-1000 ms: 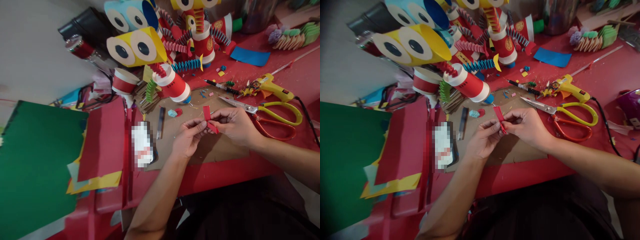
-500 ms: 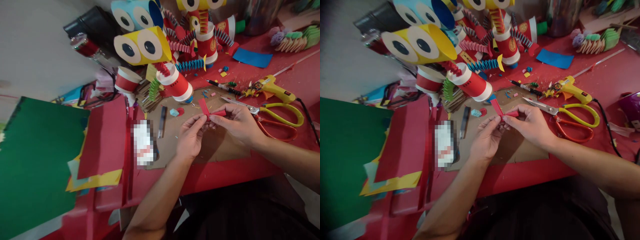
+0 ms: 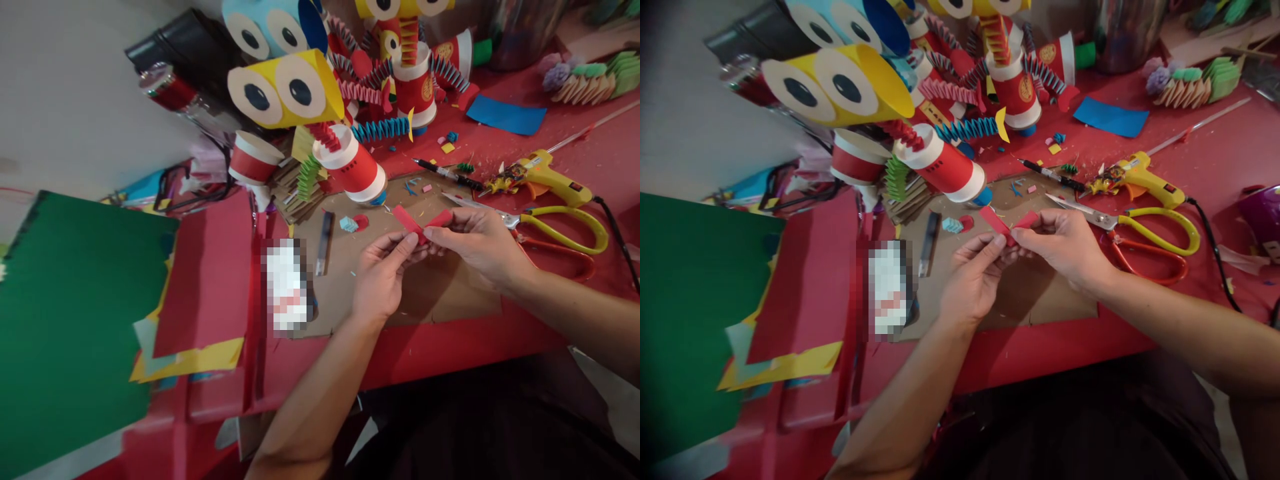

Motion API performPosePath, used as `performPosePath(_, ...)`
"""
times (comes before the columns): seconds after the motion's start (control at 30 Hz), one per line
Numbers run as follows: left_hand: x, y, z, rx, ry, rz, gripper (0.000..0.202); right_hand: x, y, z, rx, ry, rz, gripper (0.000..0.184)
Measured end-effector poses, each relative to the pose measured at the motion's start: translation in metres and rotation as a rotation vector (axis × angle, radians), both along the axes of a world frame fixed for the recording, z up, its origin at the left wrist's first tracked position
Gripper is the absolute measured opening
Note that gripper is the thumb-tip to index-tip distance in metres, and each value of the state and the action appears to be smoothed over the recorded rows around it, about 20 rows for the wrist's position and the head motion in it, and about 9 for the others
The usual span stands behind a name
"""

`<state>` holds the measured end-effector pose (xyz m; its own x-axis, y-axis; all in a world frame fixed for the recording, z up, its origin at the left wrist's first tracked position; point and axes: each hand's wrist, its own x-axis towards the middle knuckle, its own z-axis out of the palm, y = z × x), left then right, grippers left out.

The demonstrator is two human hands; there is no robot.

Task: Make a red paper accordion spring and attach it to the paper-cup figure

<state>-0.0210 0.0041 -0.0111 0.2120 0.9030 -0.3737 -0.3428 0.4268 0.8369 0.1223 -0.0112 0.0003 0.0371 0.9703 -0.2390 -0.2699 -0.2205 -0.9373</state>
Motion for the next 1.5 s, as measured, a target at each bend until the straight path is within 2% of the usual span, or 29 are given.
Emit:
performPosePath(0.13, 0.0002, 0.0002, 0.0026, -0.027, -0.016, 0.002, 0.022, 0.0029, 0.0021, -0.0041, -0.006, -0.049, 0.023, 0.025)
performPosePath(0.37, 0.0045, -0.0032, 0.0014, 0.003, -0.094, 0.078, 0.019, -0.0023, 0.0002, -0.0055, -0.011, 0.014, 0.06, 0.026)
performPosePath(0.6, -0.0034, 0.0051, 0.0021, -0.243, -0.125, -0.006, 0.014, 0.0008, 0.0001, -0.0018, -0.034, -0.01, 0.125, 0.025)
performPosePath(0.73, -0.0051, 0.0061, 0.0002, -0.289, -0.132, -0.028, 0.016, 0.0022, 0.0007, -0.0001, 0.007, -0.058, 0.159, 0.026)
performPosePath(0.93, -0.0051, 0.0034, 0.0028, -0.239, -0.15, -0.038, 0.023, 0.0053, 0.0015, 0.0001, 0.055, -0.123, 0.208, 0.028)
performPosePath(1.07, -0.0039, 0.0026, 0.0054, -0.142, -0.106, -0.019, 0.024, 0.007, 0.0026, -0.0008, 0.163, -0.231, 0.202, 0.03)
performPosePath(1.2, -0.0031, 0.0028, 0.0034, -0.06, -0.087, 0.022, 0.025, 0.0063, 0.0019, 0.0003, 0.232, -0.296, 0.217, 0.019)
performPosePath(1.3, -0.0016, 0.0021, 0.0012, -0.011, -0.108, 0.084, 0.025, 0.0045, 0.0002, 0.0016, 0.205, -0.276, 0.241, 0.012)
performPosePath(1.4, 0.0007, 0.0008, -0.0004, 0.03, -0.102, 0.126, 0.023, 0.0025, -0.0009, 0.0009, 0.174, -0.195, 0.182, 0.018)
performPosePath(1.5, 0.0017, 0.0001, -0.0031, 0.063, -0.088, 0.115, 0.023, 0.0019, -0.0012, -0.001, 0.164, -0.147, 0.112, 0.027)
